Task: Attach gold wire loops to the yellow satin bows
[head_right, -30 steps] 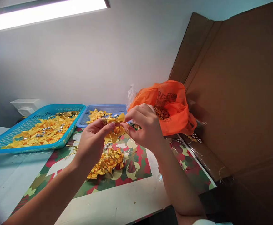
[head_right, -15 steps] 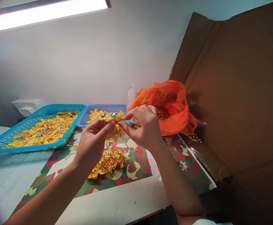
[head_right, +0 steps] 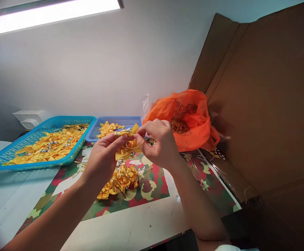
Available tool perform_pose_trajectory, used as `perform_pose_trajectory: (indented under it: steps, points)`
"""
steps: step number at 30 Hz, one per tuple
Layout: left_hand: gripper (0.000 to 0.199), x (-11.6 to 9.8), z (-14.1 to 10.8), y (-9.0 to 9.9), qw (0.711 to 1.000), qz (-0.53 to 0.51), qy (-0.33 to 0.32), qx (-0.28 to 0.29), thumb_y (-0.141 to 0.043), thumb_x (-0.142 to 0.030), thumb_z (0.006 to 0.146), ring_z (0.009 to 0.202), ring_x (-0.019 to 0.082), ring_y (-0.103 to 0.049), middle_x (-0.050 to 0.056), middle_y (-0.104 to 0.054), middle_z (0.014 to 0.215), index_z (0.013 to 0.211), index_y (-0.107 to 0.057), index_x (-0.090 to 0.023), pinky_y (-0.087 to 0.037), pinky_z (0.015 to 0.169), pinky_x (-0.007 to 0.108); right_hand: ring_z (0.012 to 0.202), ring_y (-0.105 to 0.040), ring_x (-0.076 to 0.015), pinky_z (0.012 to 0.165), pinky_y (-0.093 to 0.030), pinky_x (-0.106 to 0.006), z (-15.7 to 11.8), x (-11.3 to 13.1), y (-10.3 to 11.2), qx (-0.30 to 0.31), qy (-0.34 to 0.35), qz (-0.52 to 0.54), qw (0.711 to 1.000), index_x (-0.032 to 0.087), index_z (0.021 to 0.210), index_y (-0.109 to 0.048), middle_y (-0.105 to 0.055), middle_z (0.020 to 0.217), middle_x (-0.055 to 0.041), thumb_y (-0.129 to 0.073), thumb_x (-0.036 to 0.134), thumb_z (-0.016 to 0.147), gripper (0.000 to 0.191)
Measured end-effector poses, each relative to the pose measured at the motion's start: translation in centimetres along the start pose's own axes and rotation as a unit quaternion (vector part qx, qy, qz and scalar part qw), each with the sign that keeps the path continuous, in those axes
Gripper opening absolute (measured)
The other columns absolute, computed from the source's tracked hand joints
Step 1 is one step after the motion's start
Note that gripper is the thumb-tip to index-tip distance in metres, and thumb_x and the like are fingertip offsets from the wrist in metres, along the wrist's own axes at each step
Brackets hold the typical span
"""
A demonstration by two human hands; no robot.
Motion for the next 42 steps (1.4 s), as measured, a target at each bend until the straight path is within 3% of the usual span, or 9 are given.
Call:
perform_pose_trajectory:
  steps: [7, 15, 22, 31, 42]
  points:
    - [0.011, 0.1, -0.1, -0.1, 0.999, -0.004, 0.037, 0.009, -0.077, -0.030, 0.073, 0.066, 0.010, -0.061, 0.000, -0.070, 0.068, 0.073, -0.076, -0.019, -0.048, 0.066, 0.021, 0.064, -0.052, -0.0127, 0.070, -0.039, -0.031, 0.1, -0.5, -0.1, 0.011, -0.051, 0.081, 0.995, 0.021, 0.070, -0.058, -0.061, 0.066, 0.0035, -0.058, 0.021, 0.083, 0.013]
    - [0.013, -0.1, 0.0, 0.1, 1.000, 0.027, 0.005, -0.003, -0.076, -0.032, 0.075, 0.061, 0.008, -0.054, -0.002, -0.065, 0.064, 0.070, -0.075, -0.020, -0.045, 0.062, 0.019, 0.066, -0.053, -0.0141, 0.077, -0.037, -0.034, -0.1, -0.1, -0.1, 0.016, -0.029, -0.016, 0.999, 0.021, 0.073, -0.059, -0.063, 0.067, 0.0031, -0.057, 0.023, 0.080, 0.008]
    - [0.012, -0.2, 0.0, 0.4, 0.998, 0.060, -0.015, 0.002, -0.076, -0.032, 0.076, 0.062, 0.008, -0.052, -0.003, -0.061, 0.063, 0.073, -0.075, -0.021, -0.043, 0.061, 0.019, 0.065, -0.052, -0.0128, 0.077, -0.036, -0.032, -0.2, -0.2, -0.2, 0.015, -0.019, -0.027, 0.999, 0.020, 0.069, -0.057, -0.062, 0.065, 0.0042, -0.054, 0.019, 0.080, 0.012]
    - [0.011, -1.2, -0.1, -0.4, 0.991, 0.126, -0.018, 0.035, -0.076, -0.030, 0.074, 0.068, 0.013, -0.059, 0.001, -0.069, 0.071, 0.077, -0.075, -0.019, -0.046, 0.063, 0.023, 0.063, -0.051, -0.0132, 0.078, -0.036, -0.033, -0.2, -0.2, -0.2, 0.012, -0.021, -0.030, 0.999, 0.020, 0.067, -0.056, -0.061, 0.062, 0.0044, -0.054, 0.019, 0.079, 0.012]
    - [0.030, -2.5, -0.6, -0.1, 0.956, 0.275, -0.101, -0.001, -0.066, -0.031, 0.080, 0.054, 0.010, -0.038, -0.004, -0.045, 0.055, 0.055, -0.055, -0.019, -0.030, 0.052, 0.025, 0.061, -0.051, -0.0123, 0.077, -0.038, -0.033, -0.1, -0.1, -0.4, 0.016, -0.023, -0.022, 0.999, 0.020, 0.065, -0.056, -0.060, 0.061, 0.0045, -0.055, 0.018, 0.078, 0.014]
Point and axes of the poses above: each hand's wrist, its own z-axis towards the middle knuckle, its own y-axis out of the back of the hand, x = y × z, the point moved 7 cm from there along z, towards the middle knuckle
